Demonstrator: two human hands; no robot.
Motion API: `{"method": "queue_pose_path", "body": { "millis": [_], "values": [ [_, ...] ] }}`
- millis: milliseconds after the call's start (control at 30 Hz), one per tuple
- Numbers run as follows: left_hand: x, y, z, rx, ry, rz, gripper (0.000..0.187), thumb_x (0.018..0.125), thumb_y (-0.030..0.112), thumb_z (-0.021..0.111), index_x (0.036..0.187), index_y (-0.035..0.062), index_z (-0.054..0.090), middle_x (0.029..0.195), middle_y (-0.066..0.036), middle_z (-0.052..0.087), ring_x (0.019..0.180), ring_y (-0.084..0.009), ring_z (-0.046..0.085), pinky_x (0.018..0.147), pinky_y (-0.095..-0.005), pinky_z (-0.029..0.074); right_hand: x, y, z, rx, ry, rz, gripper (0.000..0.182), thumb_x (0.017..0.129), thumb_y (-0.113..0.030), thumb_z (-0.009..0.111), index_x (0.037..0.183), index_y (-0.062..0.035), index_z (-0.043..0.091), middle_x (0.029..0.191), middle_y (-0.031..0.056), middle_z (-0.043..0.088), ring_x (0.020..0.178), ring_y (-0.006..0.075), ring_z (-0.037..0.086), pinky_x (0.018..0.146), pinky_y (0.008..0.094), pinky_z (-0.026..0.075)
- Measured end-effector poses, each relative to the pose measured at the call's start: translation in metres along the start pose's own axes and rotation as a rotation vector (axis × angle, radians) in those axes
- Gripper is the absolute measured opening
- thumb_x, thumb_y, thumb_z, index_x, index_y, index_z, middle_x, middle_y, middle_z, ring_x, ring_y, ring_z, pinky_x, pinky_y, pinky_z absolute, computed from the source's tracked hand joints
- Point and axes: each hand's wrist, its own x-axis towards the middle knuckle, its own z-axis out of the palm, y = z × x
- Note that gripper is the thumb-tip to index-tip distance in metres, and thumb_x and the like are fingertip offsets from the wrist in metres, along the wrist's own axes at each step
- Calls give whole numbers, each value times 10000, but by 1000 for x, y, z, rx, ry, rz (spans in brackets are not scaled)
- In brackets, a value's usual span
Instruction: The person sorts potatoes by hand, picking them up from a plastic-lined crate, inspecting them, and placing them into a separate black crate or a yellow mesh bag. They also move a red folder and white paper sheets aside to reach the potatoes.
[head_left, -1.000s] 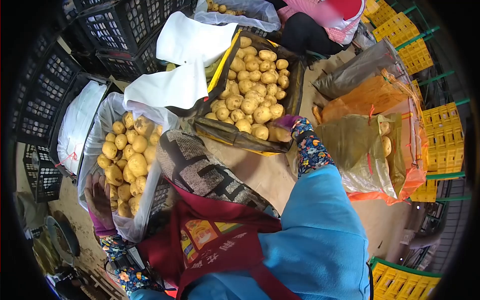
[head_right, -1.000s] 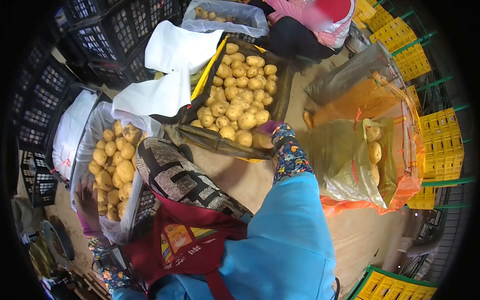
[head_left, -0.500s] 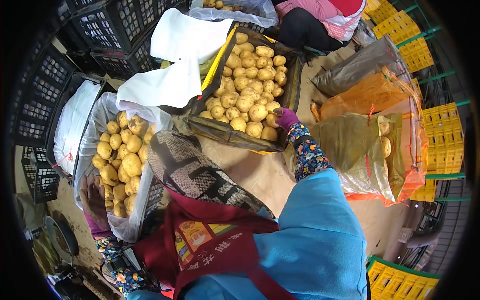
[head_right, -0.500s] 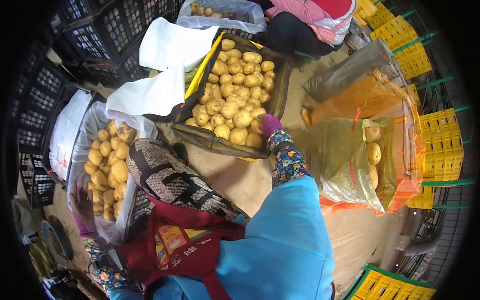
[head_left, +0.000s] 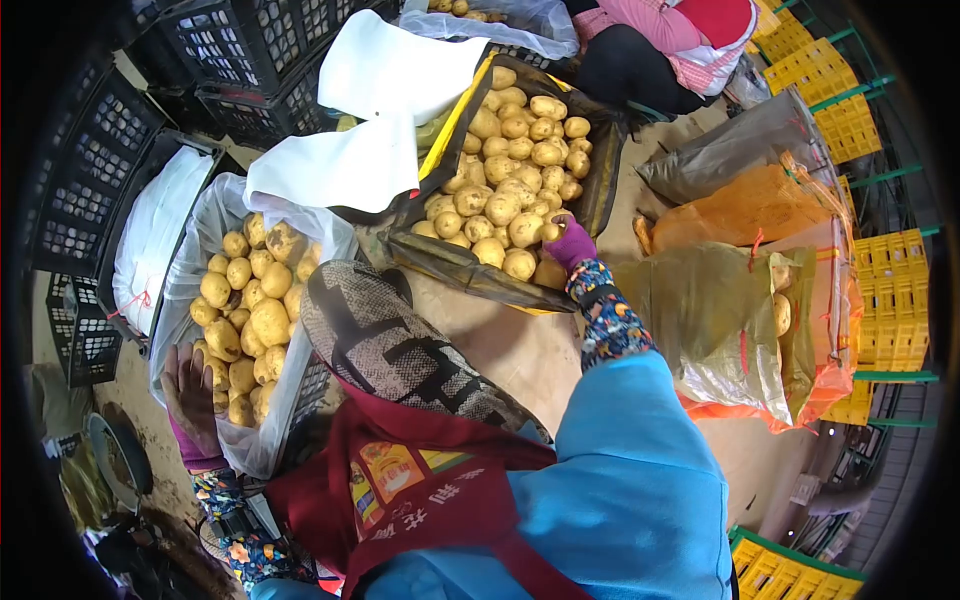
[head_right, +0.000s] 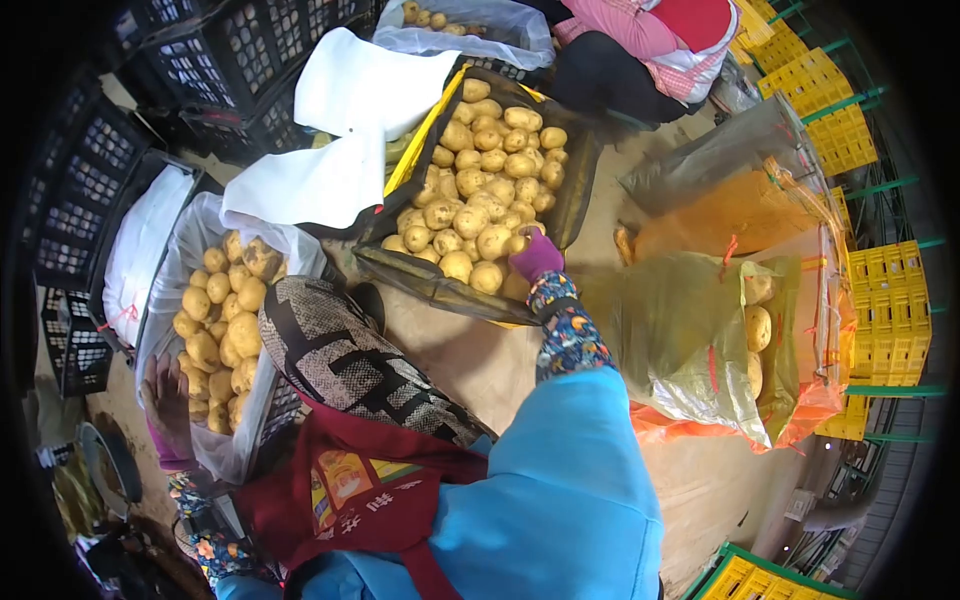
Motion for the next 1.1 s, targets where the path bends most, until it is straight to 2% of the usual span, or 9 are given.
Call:
{"method": "queue_pose_path", "body": {
  "millis": [267, 400, 433, 533, 567, 667, 800, 967, 1100],
  "values": [
    [11, -7, -3, -23, 8, -22, 582, 1026, 437, 396, 1487, 90, 323, 1417, -110, 436, 1355, -258, 390, 1130, -377, 310, -36, -97, 3, 159, 248, -580, 479, 697, -196, 763, 1146, -115, 618, 1098, 145, 642, 1027, 337, 617, 896, 393, 506],
    [10, -5, 8, -31, 19, -16, 587, 1025, 435, 399, 1491, 89, 314, 1405, -108, 442, 1358, -259, 388, 1125, -377, 320, -39, -129, 28, 26, 108, -708, 480, 695, -212, 775, 1150, -149, 633, 1170, 148, 612, 1088, 338, 587, 944, 424, 477],
    [10, -6, 6, -29, 16, -22, 589, 1024, 436, 402, 1492, 90, 312, 1402, -108, 444, 1357, -256, 389, 1122, -373, 325, -30, -124, 41, -150, -156, -641, 433, 773, -226, 739, 1187, -165, 631, 1256, 147, 580, 1142, 335, 563, 981, 406, 453],
    [9, -4, -4, -13, 2, -19, 598, 1021, 443, 407, 1495, 94, 307, 1414, -109, 436, 1356, -246, 391, 1117, -363, 330, 6, -97, 83, 213, -467, -734, 365, 876, -232, 659, 1231, -158, 615, 1283, 133, 583, 1167, 323, 558, 991, 383, 445],
    [8, -4, -6, -7, -6, -19, 601, 1020, 446, 408, 1496, 95, 305, 1422, -110, 431, 1356, -242, 391, 1116, -360, 330, 1, -102, 76, 304, -395, -725, 317, 956, -246, 551, 1254, -156, 610, 1242, 120, 623, 1135, 316, 587, 976, 371, 455],
    [7, -4, -4, 5, -1, -12, 614, 1014, 460, 414, 1500, 101, 300, 1451, -111, 410, 1354, -234, 394, 1112, -352, 333, 12, -71, 78, 432, -292, -346, 372, 928, -300, 579, 1266, -145, 604, 1150, 123, 668, 1084, 323, 622, 949, 382, 477],
    [4, -2, -2, 13, -20, -6, 626, 1011, 472, 415, 1503, 104, 293, 1464, -109, 405, 1355, -235, 394, 1119, -355, 318, -28, -73, 12, -349, -482, -49, 606, 770, -447, 716, 1261, -109, 606, 1177, 185, 653, 1105, 347, 619, 982, 400, 465],
    [3, -3, -2, -3, 5, -19, 623, 1011, 468, 419, 1502, 104, 297, 1451, -100, 423, 1351, -240, 399, 1125, -370, 300, -20, -4, 48, 490, -347, -88, 745, 710, -302, 819, 1333, -49, 498, 1165, 173, 641, 1035, 271, 647, 916, 367, 517],
    [-2, 1, 10, -1, 29, -7, 613, 1008, 459, 433, 1494, 105, 314, 1435, -92, 442, 1339, -233, 414, 1115, -364, 314, -5, -82, 29, 733, -256, -284, 669, 773, -179, 810, 1335, -27, 480, 1136, 124, 622, 990, 205, 642, 869, 308, 542]
  ]
}}
